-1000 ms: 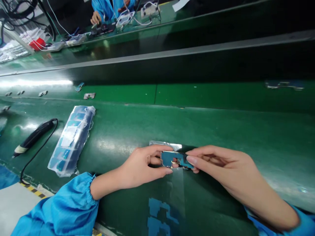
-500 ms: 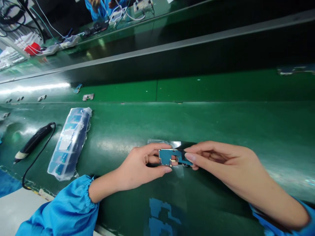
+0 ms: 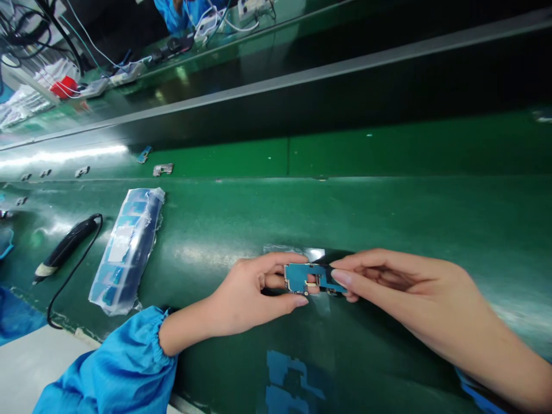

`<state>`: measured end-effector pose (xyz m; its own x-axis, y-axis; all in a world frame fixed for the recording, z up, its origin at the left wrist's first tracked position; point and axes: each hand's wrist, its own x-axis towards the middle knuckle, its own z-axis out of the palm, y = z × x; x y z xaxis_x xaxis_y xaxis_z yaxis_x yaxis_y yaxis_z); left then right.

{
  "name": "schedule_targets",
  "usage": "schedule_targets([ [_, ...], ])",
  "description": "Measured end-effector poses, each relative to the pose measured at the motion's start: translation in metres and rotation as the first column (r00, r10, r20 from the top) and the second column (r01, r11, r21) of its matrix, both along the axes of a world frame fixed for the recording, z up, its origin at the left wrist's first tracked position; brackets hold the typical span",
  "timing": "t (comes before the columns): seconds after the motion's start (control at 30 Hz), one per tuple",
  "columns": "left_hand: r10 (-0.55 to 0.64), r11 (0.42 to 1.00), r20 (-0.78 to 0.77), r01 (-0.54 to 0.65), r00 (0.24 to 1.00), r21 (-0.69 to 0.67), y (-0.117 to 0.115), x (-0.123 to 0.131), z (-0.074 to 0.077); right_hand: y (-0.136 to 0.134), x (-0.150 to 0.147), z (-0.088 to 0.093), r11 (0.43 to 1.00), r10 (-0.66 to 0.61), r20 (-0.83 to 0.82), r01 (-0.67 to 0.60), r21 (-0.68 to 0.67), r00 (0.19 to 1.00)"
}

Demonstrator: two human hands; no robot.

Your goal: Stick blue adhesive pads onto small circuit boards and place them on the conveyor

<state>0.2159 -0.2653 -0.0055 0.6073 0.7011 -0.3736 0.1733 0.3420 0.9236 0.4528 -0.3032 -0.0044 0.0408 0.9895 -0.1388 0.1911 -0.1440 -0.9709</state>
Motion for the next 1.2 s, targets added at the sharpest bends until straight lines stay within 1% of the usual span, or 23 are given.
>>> schedule_targets([
  [0.07, 0.0, 1.0, 0.0, 0.0, 1.0, 0.007, 0.0, 0.0, 0.0, 0.001, -0.001, 0.003, 1.0, -0.009, 0.015, 0.01, -0.027, 1.0],
  [0.13, -0.002, 1.0, 0.003, 0.002, 1.0, 0.014, -0.001, -0.001, -0.001, 0.002, -0.003, 0.005, 1.0, -0.012, 0.015, 0.013, -0.023, 1.0],
  [0.3, -0.004, 1.0, 0.011, 0.004, 1.0, 0.013, -0.002, -0.001, -0.004, 0.003, -0.004, 0.005, 0.999, -0.019, 0.0, 0.019, -0.026, 1.0],
  [0.47, 0.002, 1.0, 0.027, -0.003, 1.0, 0.024, -0.001, -0.001, -0.004, 0.001, -0.003, 0.005, 0.999, 0.004, -0.012, -0.005, -0.047, 1.0],
  [0.6, 0.008, 0.999, 0.015, -0.008, 1.0, 0.036, -0.001, -0.001, -0.003, 0.0, -0.002, 0.0, 0.999, 0.006, -0.022, -0.007, -0.046, 1.0],
  [0.9, 0.021, 1.0, 0.01, -0.021, 1.0, 0.014, -0.001, 0.0, 0.001, -0.008, 0.0, -0.014, 0.999, -0.004, -0.063, 0.001, -0.053, 0.998],
  [1.2, 0.026, 1.0, 0.026, -0.026, 0.999, 0.012, -0.001, 0.0, 0.004, -0.009, 0.0, -0.017, 0.997, -0.015, -0.105, 0.007, -0.078, 0.994],
])
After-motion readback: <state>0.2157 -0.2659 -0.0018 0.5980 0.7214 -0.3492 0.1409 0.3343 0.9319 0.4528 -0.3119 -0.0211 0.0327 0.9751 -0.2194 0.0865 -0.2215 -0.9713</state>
